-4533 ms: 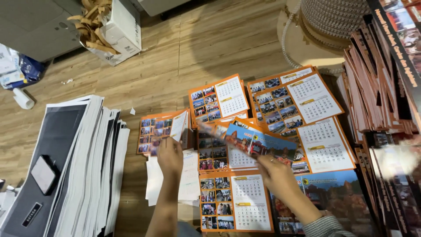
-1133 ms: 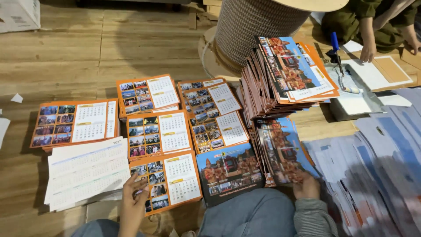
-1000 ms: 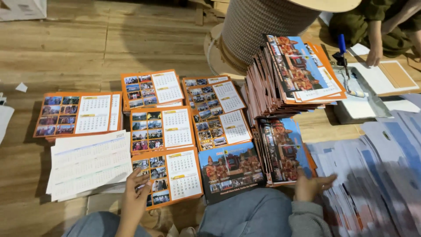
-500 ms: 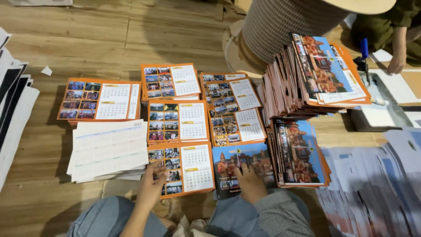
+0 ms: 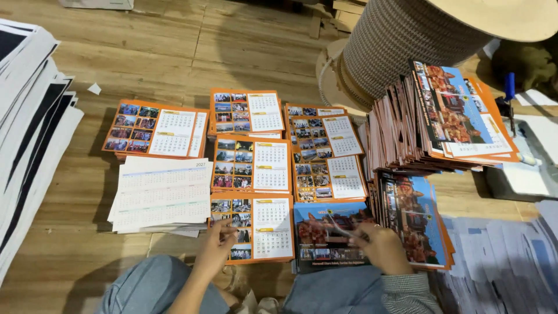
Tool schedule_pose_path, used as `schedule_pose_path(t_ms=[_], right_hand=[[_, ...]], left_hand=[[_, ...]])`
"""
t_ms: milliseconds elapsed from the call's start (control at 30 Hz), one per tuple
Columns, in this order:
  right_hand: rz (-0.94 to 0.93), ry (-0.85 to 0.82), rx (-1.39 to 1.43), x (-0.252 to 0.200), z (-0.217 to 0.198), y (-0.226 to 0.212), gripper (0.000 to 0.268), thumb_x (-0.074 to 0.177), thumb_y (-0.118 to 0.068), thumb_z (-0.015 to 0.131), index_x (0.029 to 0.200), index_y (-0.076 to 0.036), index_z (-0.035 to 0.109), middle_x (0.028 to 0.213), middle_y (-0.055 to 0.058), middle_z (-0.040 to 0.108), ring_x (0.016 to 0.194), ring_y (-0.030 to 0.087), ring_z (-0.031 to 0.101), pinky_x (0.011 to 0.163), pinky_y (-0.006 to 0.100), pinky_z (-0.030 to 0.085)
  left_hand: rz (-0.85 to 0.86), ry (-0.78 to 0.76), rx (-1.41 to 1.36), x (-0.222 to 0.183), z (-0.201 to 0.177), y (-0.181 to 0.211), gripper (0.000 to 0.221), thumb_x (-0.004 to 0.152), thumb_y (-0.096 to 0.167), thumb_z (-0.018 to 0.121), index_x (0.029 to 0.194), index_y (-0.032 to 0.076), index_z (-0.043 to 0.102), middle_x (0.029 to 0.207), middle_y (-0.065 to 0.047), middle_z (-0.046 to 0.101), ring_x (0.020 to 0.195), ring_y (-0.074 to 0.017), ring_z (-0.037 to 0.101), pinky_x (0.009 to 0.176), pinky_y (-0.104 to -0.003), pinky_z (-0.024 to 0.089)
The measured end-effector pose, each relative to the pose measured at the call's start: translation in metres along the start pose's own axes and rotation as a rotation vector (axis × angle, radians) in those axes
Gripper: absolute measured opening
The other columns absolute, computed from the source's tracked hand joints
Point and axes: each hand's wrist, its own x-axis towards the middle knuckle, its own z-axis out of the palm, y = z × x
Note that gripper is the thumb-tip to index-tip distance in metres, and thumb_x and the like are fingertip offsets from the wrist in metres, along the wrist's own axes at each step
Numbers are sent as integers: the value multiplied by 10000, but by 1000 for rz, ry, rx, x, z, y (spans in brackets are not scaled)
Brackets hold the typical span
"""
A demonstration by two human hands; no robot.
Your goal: The person sits on the floor and repeatedly picks up folded calendar sheets, aligns them, and staples them using a handheld stapler. They then place the stapled calendars into a growing stack. A second person is visible in the background working at a table.
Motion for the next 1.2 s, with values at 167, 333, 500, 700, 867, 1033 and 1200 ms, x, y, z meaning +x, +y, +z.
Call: schedule_pose_path(t_ms=[167,333,500,700,867,1033,1200], right_hand=[[24,-208,-7,1,16,-19,91,783,-288,699,772,-224,634,820,-35,688,732,124,656,665,309,543],[65,-701,180,7,28,-23,64,815,-198,727,785,-165,682,913,-1,691,921,188,644,897,376,492],[-42,-600,158,7,37,-12,128,830,-185,692,710,-166,652,1377,-29,506,1250,237,489,1106,509,285],[-59,-427,246,12,51,5,98,734,-199,783,770,-139,714,946,-26,717,994,174,657,960,365,473],[73,-354,212,6,30,-2,93,769,-149,672,832,-218,669,1134,10,659,1102,227,566,945,413,400],[-155,492,280,4,-32,-20,91,836,-47,640,901,-74,581,792,56,699,503,134,678,392,210,587],[-205,1245,619,51,-44,-47,221,988,92,495,1201,46,460,893,170,564,648,202,520,550,302,416]], left_hand=[[-59,-10,11,4,2,6,387,884,226,551,1268,190,520,1058,0,638,977,-151,615,864,-294,472],[5,13,89,8,2,0,376,868,228,577,1240,183,548,1018,13,671,950,-152,635,828,-295,486],[-32,2,110,12,4,1,381,873,210,559,1252,173,541,1049,6,674,861,-138,653,738,-276,502],[-38,3,131,11,4,4,360,867,219,566,1224,165,565,1073,2,674,1001,-144,637,877,-297,500],[18,10,158,17,4,-8,346,861,243,573,1198,169,593,1064,16,690,1006,-136,644,891,-296,504],[51,-1,192,13,8,-6,354,862,287,558,1189,158,600,1095,16,684,1049,-141,632,920,-312,489],[415,265,466,14,29,-2,449,753,158,686,1185,100,576,1237,-14,467,1228,-213,392,1118,-421,268]])
